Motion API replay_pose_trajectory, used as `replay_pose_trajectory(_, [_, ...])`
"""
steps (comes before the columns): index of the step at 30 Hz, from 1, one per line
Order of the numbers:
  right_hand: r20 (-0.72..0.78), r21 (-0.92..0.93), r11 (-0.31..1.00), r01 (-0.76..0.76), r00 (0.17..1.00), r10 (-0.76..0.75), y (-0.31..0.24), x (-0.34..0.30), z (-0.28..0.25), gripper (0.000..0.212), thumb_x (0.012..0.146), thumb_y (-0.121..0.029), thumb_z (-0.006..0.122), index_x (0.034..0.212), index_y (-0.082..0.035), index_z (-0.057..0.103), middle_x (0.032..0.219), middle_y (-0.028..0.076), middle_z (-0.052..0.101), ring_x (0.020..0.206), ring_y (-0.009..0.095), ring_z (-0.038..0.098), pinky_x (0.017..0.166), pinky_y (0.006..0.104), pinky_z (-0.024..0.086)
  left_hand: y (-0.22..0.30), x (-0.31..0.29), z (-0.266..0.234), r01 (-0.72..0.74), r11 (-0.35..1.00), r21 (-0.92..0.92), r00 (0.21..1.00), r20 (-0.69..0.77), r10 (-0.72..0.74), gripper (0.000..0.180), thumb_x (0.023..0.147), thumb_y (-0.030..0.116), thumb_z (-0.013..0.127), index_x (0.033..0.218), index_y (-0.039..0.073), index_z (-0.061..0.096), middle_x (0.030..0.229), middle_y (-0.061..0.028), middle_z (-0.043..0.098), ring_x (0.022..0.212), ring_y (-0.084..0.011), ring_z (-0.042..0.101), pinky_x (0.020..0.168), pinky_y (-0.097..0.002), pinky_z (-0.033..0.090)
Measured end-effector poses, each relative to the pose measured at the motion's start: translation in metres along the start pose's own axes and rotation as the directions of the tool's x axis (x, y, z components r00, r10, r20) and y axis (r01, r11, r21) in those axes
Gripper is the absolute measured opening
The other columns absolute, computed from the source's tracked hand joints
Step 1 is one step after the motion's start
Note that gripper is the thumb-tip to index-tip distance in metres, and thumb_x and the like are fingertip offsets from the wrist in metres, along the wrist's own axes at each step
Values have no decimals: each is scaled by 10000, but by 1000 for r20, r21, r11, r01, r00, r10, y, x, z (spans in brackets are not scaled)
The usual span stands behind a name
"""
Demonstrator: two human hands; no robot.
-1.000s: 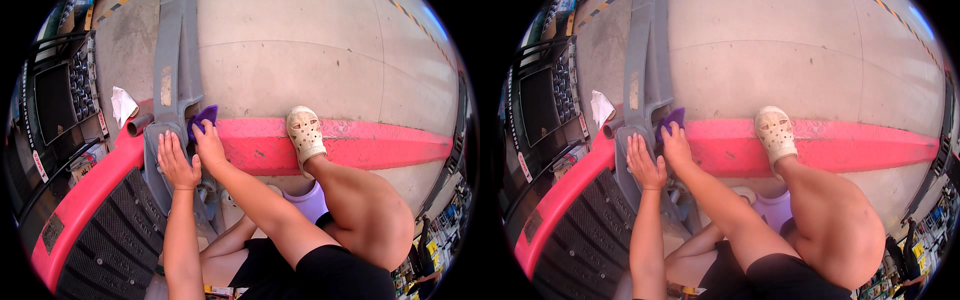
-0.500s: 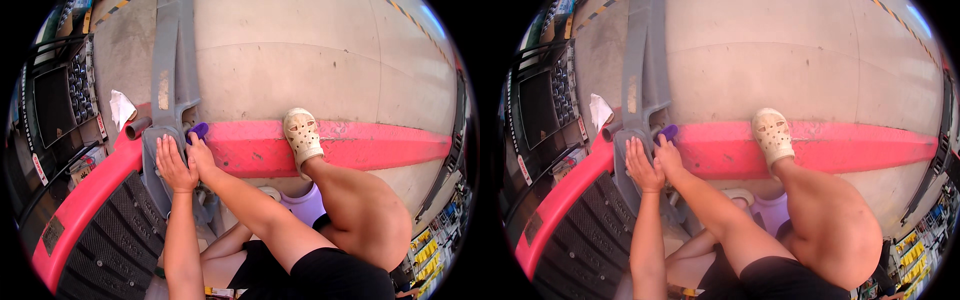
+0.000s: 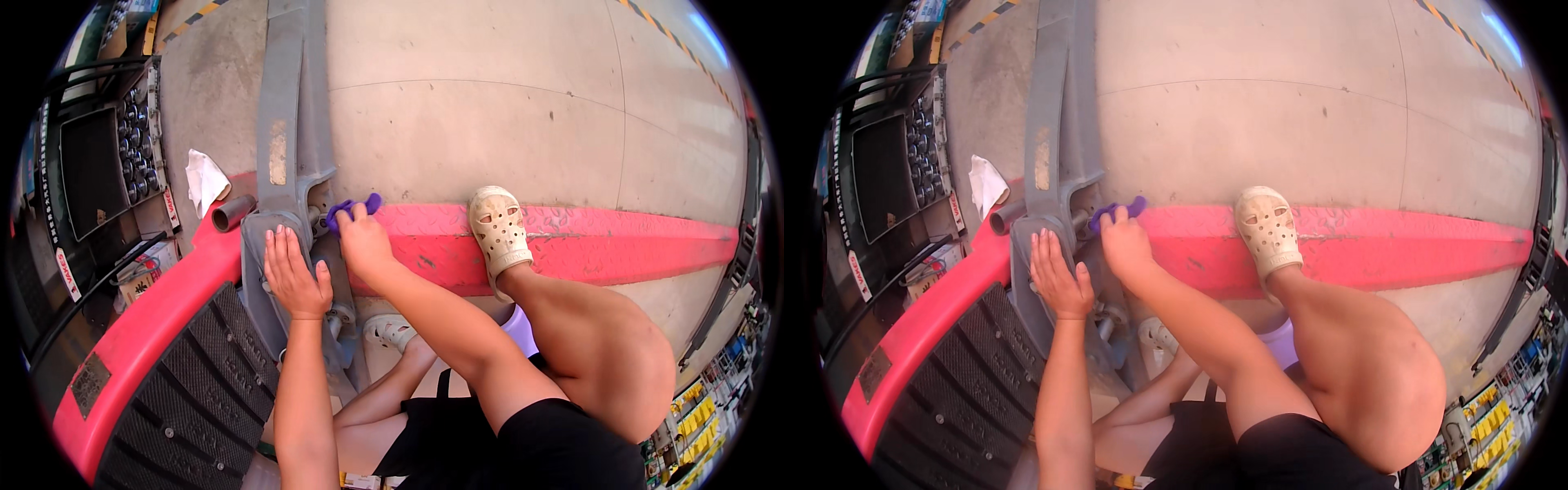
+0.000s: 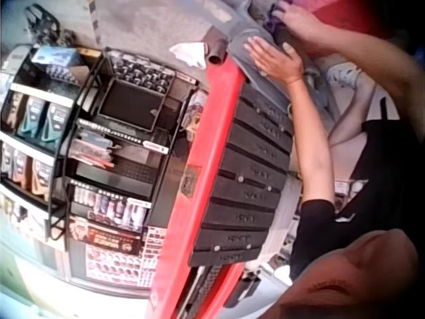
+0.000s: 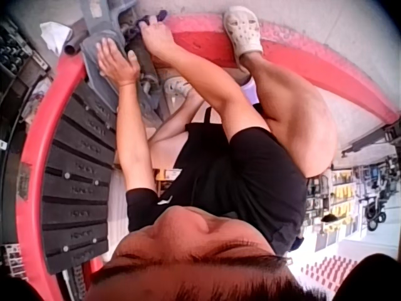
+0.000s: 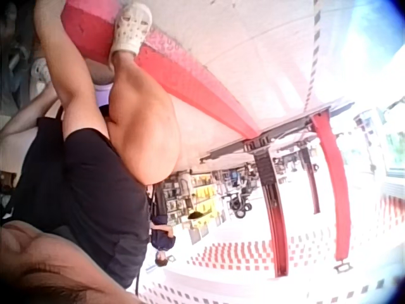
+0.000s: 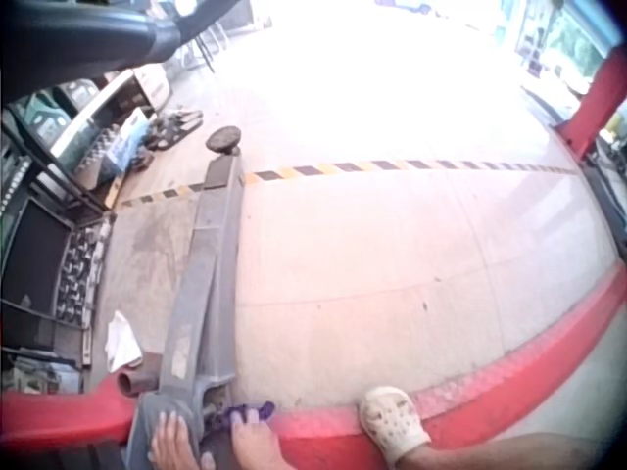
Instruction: The person sits on the floor and uses a purple cloth to wipe down the metal components of a red car lift. They clean the horizontal arm and the vertical column of the lift, focusing on joints and crevices. A small dog is present in the background.
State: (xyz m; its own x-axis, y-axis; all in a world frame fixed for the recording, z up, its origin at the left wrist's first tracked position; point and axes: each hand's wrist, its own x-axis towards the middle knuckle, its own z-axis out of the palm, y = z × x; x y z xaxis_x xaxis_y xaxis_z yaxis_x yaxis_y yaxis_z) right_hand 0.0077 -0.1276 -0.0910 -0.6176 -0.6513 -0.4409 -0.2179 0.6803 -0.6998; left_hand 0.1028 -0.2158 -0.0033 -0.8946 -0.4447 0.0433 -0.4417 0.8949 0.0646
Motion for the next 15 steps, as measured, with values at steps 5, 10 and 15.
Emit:
replay_pose_trajectory(5, [-283, 401, 884, 240, 950, -129, -11, 17, -8, 429, 779, -39, 714, 1181, -8, 569, 1171, 200, 598, 1046, 414, 615, 896, 473, 517, -2, -1, 1, 8, 1000, -1, 1000, -13, -8, 641, 951, 355, 450, 1464, -28, 417, 1501, -208, 444, 1436, -402, 366, 1146, -504, 276])
replay_pose_trajectory(10, [-106, 419, 822, 386, 920, -378, -9, 64, 19, 373, 764, -6, 623, 1135, 28, 633, 1200, 209, 625, 1104, 391, 584, 970, 470, 472, 6, 6, 2, -7, 1000, -5, 1000, -4, 7, 650, 929, 329, 478, 1466, -32, 410, 1503, -210, 439, 1439, -401, 360, 1149, -505, 274])
replay_pose_trajectory(15, [256, -40, 839, 543, 817, -516, -5, 77, 0, 244, 781, -69, 638, 1009, -2, 691, 1080, 162, 683, 1070, 332, 618, 918, 445, 488, 2, 2, 1, -6, 1000, 18, 1000, 16, 5, 656, 920, 328, 482, 1462, -33, 409, 1504, -209, 438, 1438, -405, 358, 1149, -511, 270])
